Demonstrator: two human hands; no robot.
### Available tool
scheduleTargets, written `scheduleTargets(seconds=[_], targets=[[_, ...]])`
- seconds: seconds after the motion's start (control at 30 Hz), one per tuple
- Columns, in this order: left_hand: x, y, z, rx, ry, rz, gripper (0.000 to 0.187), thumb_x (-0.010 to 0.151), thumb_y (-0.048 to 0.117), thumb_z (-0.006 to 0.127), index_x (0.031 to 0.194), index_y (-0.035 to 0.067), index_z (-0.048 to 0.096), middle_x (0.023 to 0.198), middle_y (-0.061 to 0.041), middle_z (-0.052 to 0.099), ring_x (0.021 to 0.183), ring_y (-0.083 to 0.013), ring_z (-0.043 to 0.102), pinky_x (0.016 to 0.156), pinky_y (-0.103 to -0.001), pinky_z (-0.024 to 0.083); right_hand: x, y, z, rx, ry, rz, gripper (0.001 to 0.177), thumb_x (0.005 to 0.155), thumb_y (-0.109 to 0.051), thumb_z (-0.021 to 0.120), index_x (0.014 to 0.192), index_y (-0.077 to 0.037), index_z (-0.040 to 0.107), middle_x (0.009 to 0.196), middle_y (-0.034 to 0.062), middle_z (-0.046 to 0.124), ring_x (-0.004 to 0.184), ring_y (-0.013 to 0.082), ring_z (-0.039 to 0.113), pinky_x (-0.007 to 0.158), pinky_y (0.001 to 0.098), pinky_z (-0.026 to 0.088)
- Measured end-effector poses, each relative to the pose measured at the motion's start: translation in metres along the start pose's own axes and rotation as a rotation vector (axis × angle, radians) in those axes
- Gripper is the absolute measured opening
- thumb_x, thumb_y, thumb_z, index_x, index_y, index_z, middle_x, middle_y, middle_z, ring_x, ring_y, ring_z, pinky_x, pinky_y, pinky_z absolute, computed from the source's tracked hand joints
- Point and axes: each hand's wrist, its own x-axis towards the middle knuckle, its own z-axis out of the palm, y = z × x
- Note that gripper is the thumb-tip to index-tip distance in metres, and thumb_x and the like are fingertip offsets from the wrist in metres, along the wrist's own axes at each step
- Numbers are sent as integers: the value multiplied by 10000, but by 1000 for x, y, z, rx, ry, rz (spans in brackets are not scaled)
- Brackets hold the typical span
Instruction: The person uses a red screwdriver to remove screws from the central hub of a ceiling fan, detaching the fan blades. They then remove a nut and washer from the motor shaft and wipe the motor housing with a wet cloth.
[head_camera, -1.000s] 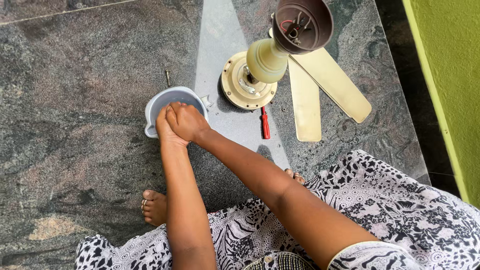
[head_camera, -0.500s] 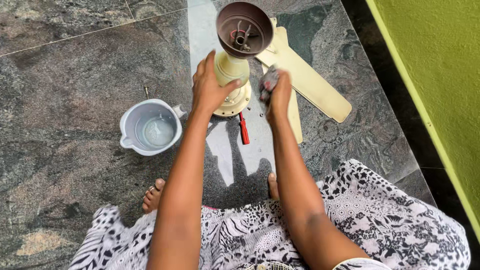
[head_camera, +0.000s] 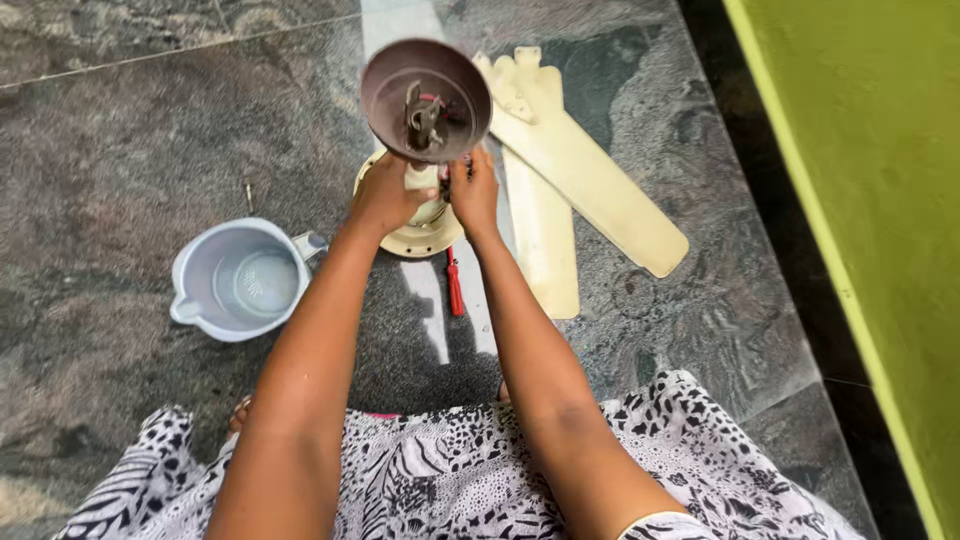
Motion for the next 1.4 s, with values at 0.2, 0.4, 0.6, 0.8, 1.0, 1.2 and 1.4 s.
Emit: scheduleTargets(seconds=[0.2, 0.4, 0.6, 0.8, 1.0, 1.2, 1.4], targets=[[-4, 0, -11, 42, 1, -11, 650, 761, 200, 874, 1319, 67, 569, 1281, -214, 643, 1193, -426, 602, 981, -492, 484, -53, -32, -1, 51, 127, -224, 214, 1060, -218, 637, 1212, -68, 634, 1227, 184, 639, 1176, 349, 628, 1002, 423, 492], [-5, -13, 12, 160, -37, -161, 760, 767, 144, 884, 1414, 131, 485, 1249, -181, 668, 1176, -421, 611, 940, -522, 491, -30, -1, 1, -78, -35, -54, 238, 988, -239, 699, 1141, -55, 702, 1114, 160, 673, 1062, 320, 656, 928, 394, 525], [1, -27, 23, 197, -43, -112, 710, 752, 71, 846, 1365, 150, 497, 1294, -178, 641, 1134, -405, 637, 911, -501, 517, -61, 10, 17, -7, 107, -26, 209, 1055, -197, 592, 1178, -49, 675, 1185, 173, 639, 1103, 318, 638, 964, 402, 508], [6, -33, 25, 274, -55, -98, 660, 855, -84, 685, 1443, 138, 481, 1255, -215, 655, 1120, -439, 642, 911, -537, 510, -46, 23, 30, 25, 109, -115, 205, 1053, -233, 618, 1087, -43, 685, 1124, 185, 654, 1058, 344, 651, 936, 434, 529], [7, -38, 27, 275, -70, -75, 579, 784, 147, 852, 1257, 86, 524, 1229, -190, 648, 1106, -427, 651, 892, -527, 525, 0, 72, 51, -194, -14, 65, 166, 994, -183, 650, 1019, -22, 683, 1060, 242, 676, 1034, 430, 632, 894, 478, 508], [3, -36, 47, 352, -4, -133, 401, 842, 101, 770, 1211, 103, 613, 1285, -218, 595, 1063, -431, 663, 854, -530, 544, -29, 76, 48, -93, 17, -86, 131, 949, -64, 615, 1054, 0, 662, 1076, 219, 669, 1065, 415, 627, 926, 480, 520], [2, -65, 61, 334, -57, -138, 389, 933, 10, 539, 1317, 45, 586, 1301, -247, 611, 1132, -461, 625, 948, -527, 518, -71, 24, 30, 9, 91, 1, 172, 951, -48, 623, 1114, -11, 666, 1156, 202, 611, 1115, 367, 617, 962, 424, 521]])
